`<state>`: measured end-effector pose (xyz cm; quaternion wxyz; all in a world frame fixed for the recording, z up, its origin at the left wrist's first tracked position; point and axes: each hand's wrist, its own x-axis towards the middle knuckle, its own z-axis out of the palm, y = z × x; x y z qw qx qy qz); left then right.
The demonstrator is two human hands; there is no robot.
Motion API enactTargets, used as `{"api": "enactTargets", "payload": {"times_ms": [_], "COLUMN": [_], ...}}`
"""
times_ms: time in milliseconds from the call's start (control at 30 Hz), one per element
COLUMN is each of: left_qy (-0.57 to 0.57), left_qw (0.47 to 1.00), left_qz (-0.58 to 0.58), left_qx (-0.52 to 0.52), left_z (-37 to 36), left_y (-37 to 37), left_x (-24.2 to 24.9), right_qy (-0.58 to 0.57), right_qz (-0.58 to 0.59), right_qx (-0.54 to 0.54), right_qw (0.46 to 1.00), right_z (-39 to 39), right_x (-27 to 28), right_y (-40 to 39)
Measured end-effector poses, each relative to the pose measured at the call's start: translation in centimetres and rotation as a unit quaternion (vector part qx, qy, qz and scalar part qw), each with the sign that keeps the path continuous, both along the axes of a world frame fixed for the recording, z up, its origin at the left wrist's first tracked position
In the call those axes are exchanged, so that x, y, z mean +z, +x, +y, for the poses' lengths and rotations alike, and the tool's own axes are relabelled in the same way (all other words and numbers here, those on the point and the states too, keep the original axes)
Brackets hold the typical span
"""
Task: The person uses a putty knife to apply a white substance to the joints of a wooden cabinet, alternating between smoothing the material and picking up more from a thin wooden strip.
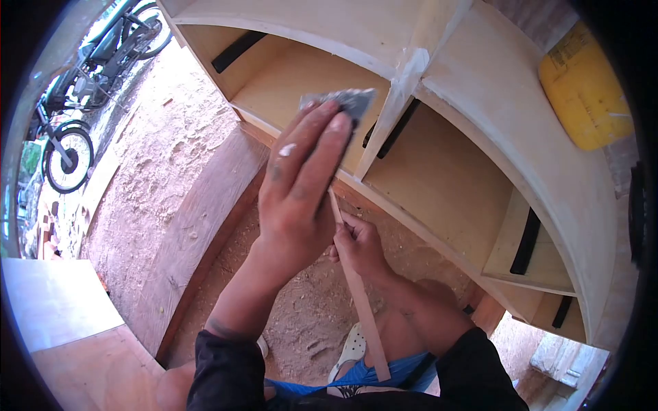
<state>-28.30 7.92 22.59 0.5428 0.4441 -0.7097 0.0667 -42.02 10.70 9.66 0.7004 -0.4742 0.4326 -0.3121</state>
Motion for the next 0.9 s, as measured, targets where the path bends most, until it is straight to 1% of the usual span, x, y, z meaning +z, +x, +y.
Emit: {"api": "enactTargets", "payload": {"times_ms": [67, 133, 233, 333, 400, 467, 567, 700, 800, 867, 900], "left_qy": [-0.069, -0.074, -0.063, -0.065, -0.056, -0.048, -0.046, -0.069, -0.088, -0.102, -0.107], "left_qw": [0.997, 0.996, 0.995, 0.995, 0.997, 0.997, 0.997, 0.993, 0.991, 0.989, 0.989], "left_qz": [-0.041, -0.048, -0.065, -0.049, -0.026, -0.004, 0.029, 0.053, 0.043, 0.03, 0.023], "left_qx": [0.013, 0.019, 0.046, 0.051, 0.052, 0.053, 0.06, 0.077, 0.092, 0.099, 0.099], "left_z": [-1.4, -2.2, -2.4, -2.8, -2.7, -2.7, -3.1, -4.3, -4.7, -5.1, -5.3], "left_y": [-0.8, -1.6, -2.5, -3.3, -4.0, -4.8, -6.1, -7.4, -7.5, -7.3, -7.1], "left_x": [0.4, 0.7, 0.4, -0.3, -0.5, -0.5, -0.7, -1.6, -2.1, -2.3, -2.4], "right_qy": [0.006, 0.005, -0.01, -0.011, -0.089, -0.139, -0.178, -0.221, -0.2, -0.132, -0.077], "right_qz": [0.002, 0.015, -0.001, 0.011, 0.04, 0.071, 0.098, 0.095, 0.127, 0.125, 0.107], "right_qx": [0.0, -0.001, -0.003, -0.022, -0.031, -0.044, -0.07, -0.089, -0.084, -0.071, -0.06], "right_qw": [1.0, 1.0, 1.0, 1.0, 0.995, 0.987, 0.977, 0.966, 0.968, 0.981, 0.99], "right_z": [0.1, 0.2, 0.3, 0.4, 0.4, 0.4, 0.5, 0.3, 0.5, 0.3, 0.2], "right_x": [-0.1, 0.7, 0.4, 1.1, 2.6, 3.0, 2.1, 1.2, 1.9, 1.8, 1.5], "right_y": [0.0, 0.0, -0.2, -0.3, -0.6, -0.7, -1.0, -1.4, -1.7, -1.9, -2.1]}}
